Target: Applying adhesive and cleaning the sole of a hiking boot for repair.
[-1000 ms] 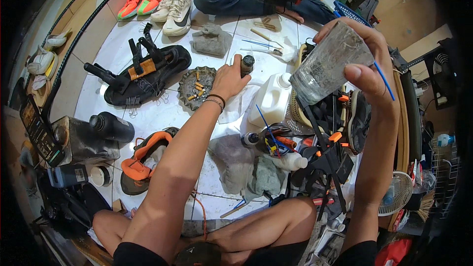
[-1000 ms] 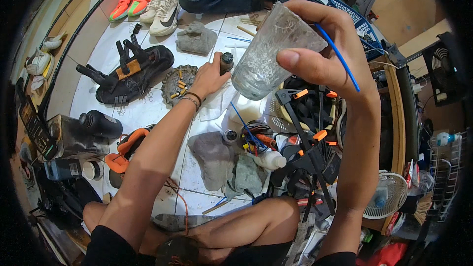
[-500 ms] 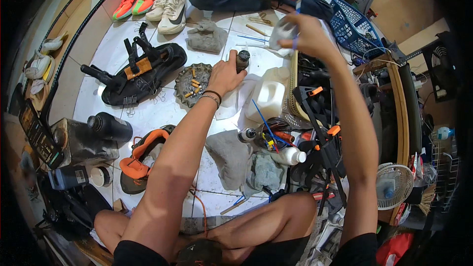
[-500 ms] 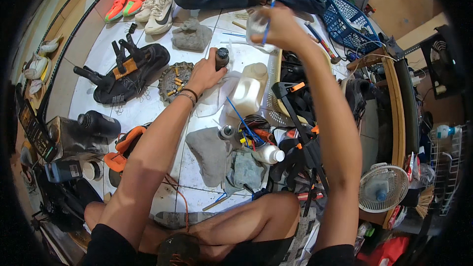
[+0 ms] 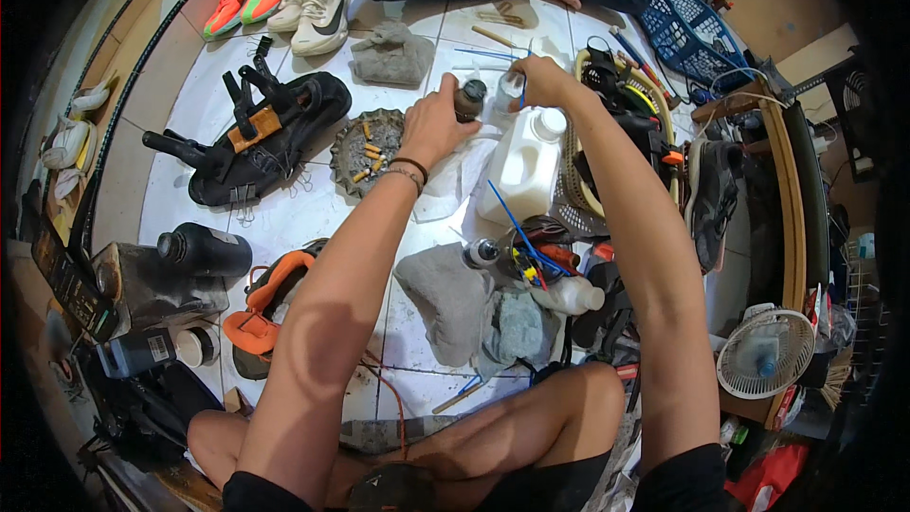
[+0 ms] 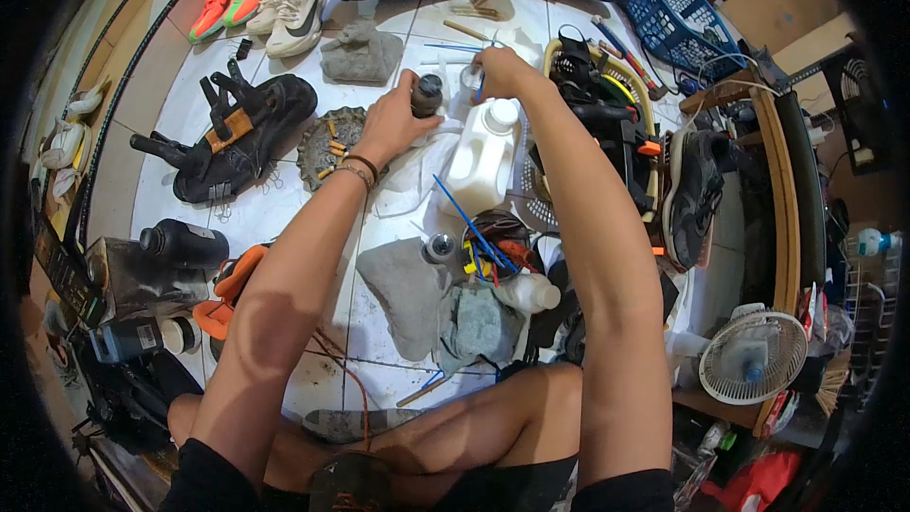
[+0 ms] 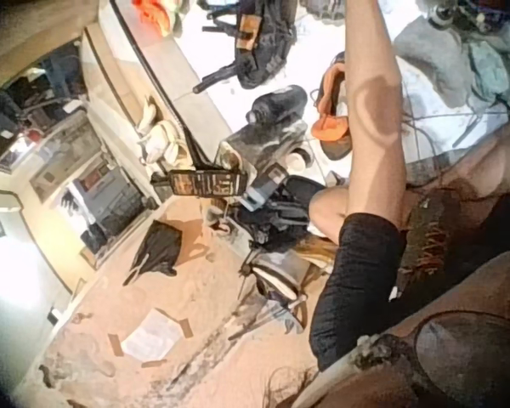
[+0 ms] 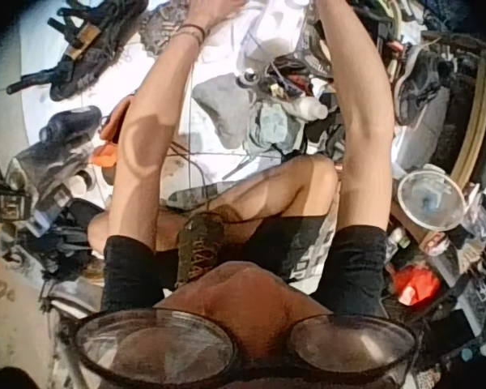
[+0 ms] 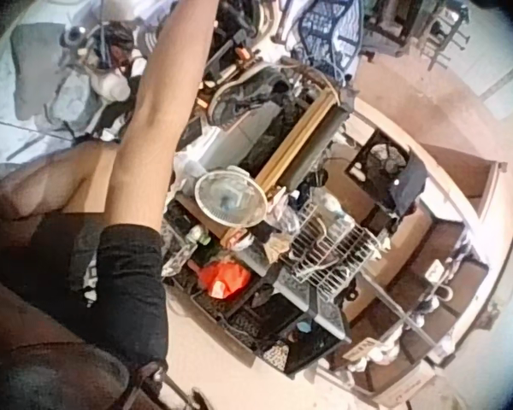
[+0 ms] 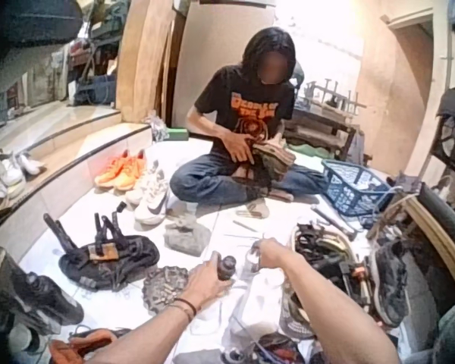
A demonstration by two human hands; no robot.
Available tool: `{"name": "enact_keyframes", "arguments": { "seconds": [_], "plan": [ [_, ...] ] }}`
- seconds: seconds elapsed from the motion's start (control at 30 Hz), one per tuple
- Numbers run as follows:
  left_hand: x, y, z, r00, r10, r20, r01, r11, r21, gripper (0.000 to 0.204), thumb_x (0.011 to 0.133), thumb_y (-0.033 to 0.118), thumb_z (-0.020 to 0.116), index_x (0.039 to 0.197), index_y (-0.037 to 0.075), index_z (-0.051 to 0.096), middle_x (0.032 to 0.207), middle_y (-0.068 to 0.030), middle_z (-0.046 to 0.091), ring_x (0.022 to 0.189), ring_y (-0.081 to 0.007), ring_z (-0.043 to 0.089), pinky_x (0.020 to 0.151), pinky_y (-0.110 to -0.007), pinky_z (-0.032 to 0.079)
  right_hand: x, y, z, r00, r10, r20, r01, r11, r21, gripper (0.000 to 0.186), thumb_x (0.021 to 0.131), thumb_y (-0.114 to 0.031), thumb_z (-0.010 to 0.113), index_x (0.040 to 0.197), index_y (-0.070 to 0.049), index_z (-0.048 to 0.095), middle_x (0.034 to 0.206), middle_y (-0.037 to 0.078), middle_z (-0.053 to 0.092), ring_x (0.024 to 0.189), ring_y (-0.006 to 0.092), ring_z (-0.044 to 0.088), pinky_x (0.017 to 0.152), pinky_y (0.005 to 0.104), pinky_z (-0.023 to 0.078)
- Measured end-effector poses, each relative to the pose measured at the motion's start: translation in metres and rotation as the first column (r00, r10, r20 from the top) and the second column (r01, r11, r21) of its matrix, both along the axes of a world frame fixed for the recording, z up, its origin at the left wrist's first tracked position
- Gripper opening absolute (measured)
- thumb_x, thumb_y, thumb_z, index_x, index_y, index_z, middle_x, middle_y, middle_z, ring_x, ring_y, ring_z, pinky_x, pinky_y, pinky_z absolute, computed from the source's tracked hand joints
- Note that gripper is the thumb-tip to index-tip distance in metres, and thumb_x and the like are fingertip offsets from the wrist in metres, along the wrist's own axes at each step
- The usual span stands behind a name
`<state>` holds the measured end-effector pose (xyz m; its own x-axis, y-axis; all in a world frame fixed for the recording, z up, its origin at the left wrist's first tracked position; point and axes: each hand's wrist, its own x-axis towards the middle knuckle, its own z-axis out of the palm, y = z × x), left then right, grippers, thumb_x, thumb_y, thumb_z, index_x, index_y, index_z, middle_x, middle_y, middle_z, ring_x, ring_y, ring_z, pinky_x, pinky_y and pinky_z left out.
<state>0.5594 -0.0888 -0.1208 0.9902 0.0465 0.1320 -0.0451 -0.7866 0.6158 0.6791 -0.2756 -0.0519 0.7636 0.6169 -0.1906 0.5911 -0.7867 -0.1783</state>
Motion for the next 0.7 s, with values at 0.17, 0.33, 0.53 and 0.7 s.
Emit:
{"name": "enact_keyframes", "arguments": {
  "seconds": [0.17,0.33,0.53,0.7],
  "plan": [
    [0.011,0.009,0.004,0.996,0.004,-0.089,-0.018,0.988,-0.151,0.066,0.069,0.033,0.081,0.115,0.003,0.044,0.106,-0.0252,0.067,0.098,-0.0417,0.066,0.089,-0.043,0.051,-0.001,-0.003,-0.004,0.996,0.025,-0.082,-0.018,0.996,0.088,0.069,0.058,-0.036,0.090,0.111,0.002,0.068,0.102,0.019,0.072,0.095,0.0302,0.069,0.087,0.0356,0.053],
    [0.025,0.037,0.022,0.998,-0.050,-0.032,0.026,0.851,-0.525,0.069,0.067,0.031,0.085,0.118,0.000,0.052,0.102,-0.0128,0.069,0.090,-0.0214,0.066,0.083,-0.033,0.052,-0.003,-0.001,-0.014,0.994,0.010,-0.111,0.007,0.987,0.159,0.067,0.058,-0.039,0.090,0.107,0.002,0.071,0.106,0.018,0.071,0.098,0.0312,0.068,0.090,0.0361,0.052],
    [0.029,0.023,0.094,0.974,-0.079,0.211,0.176,0.851,-0.495,0.043,0.073,0.034,0.083,0.097,0.003,0.067,0.090,-0.0076,0.071,0.080,-0.0146,0.066,0.074,-0.030,0.052,-0.005,-0.011,-0.024,0.979,0.063,-0.196,-0.029,0.984,0.173,0.067,0.059,-0.041,0.090,0.108,0.000,0.071,0.105,0.015,0.072,0.096,0.0282,0.068,0.090,0.0350,0.051],
    [0.040,0.012,0.076,0.969,-0.144,0.203,0.218,0.883,-0.416,0.051,0.075,0.037,0.083,0.105,-0.001,0.065,0.100,-0.0085,0.070,0.089,-0.0161,0.064,0.083,-0.031,0.051,-0.017,0.011,-0.015,0.934,0.070,-0.350,0.047,0.948,0.315,0.056,0.063,-0.032,0.091,0.105,-0.002,0.071,0.093,0.010,0.073,0.087,0.0218,0.068,0.082,0.0338,0.052]
  ]
}}
